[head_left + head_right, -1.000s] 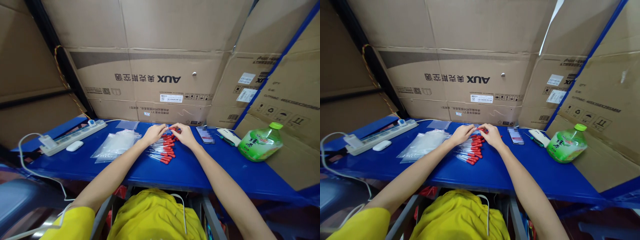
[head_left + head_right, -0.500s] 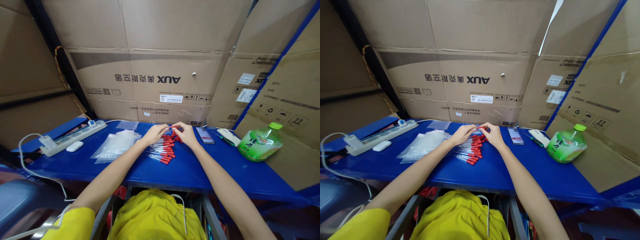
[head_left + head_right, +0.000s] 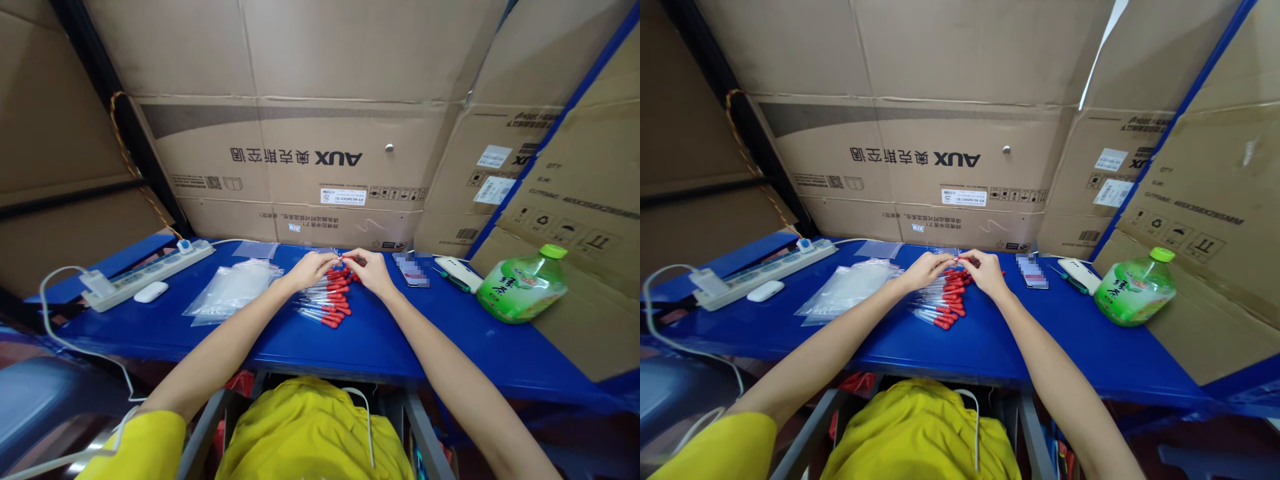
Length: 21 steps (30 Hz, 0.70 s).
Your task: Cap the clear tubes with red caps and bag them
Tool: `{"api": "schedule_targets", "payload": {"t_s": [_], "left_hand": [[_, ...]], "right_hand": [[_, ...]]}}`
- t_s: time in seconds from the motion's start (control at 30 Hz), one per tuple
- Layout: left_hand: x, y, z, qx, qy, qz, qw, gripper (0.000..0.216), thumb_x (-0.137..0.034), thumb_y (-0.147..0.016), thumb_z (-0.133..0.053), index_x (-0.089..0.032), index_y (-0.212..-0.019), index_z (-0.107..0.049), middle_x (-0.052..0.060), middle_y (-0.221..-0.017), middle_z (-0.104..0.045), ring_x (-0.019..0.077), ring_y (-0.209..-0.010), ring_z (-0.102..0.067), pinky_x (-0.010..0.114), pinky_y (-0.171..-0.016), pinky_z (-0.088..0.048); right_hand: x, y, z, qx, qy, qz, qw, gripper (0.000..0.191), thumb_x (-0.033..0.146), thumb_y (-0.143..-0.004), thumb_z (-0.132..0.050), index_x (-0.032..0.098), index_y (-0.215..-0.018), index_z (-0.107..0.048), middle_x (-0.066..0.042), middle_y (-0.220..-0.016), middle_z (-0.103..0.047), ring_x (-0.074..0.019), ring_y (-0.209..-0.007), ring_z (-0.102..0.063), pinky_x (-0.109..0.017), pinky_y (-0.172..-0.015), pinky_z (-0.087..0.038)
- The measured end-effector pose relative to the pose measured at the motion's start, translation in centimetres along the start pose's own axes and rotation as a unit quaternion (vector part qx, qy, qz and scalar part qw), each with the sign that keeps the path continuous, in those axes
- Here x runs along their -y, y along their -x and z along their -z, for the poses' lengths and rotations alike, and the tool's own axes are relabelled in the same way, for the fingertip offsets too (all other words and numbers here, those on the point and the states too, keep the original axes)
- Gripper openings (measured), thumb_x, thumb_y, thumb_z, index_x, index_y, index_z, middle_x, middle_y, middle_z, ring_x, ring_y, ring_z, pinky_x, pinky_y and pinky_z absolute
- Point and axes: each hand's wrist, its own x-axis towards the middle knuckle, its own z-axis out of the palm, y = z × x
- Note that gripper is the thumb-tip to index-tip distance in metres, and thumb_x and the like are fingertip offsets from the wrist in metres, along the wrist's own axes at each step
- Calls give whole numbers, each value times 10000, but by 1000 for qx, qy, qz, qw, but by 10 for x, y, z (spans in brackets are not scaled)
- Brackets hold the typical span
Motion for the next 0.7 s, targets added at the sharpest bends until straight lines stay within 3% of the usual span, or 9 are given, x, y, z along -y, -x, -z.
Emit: {"api": "schedule_targets", "payload": {"t_s": [0.37, 0.7], "left_hand": [[-6, -3, 4, -13, 23, -10, 1000, 483, -479, -1080, -381, -155, -1106, -739, 57, -940, -770, 176, -806, -691, 244, -783, -461], [-4, -1, 7, -7, 74, -21, 997, 472, -490, -1054, -438, -138, -1063, -752, 79, -962, -774, 203, -871, -705, 259, -831, -501]], "right_hand": [[16, 0, 4, -18, -51, -12, 998, 329, 530, -865, -701, 219, -949, -768, -56, -884, -788, -219, -705, -734, -357, -720, -619], [14, 3, 2, -1, -55, -12, 998, 341, 552, -864, -702, 222, -934, -754, -49, -805, -765, -218, -672, -710, -348, -683, -597]]}}
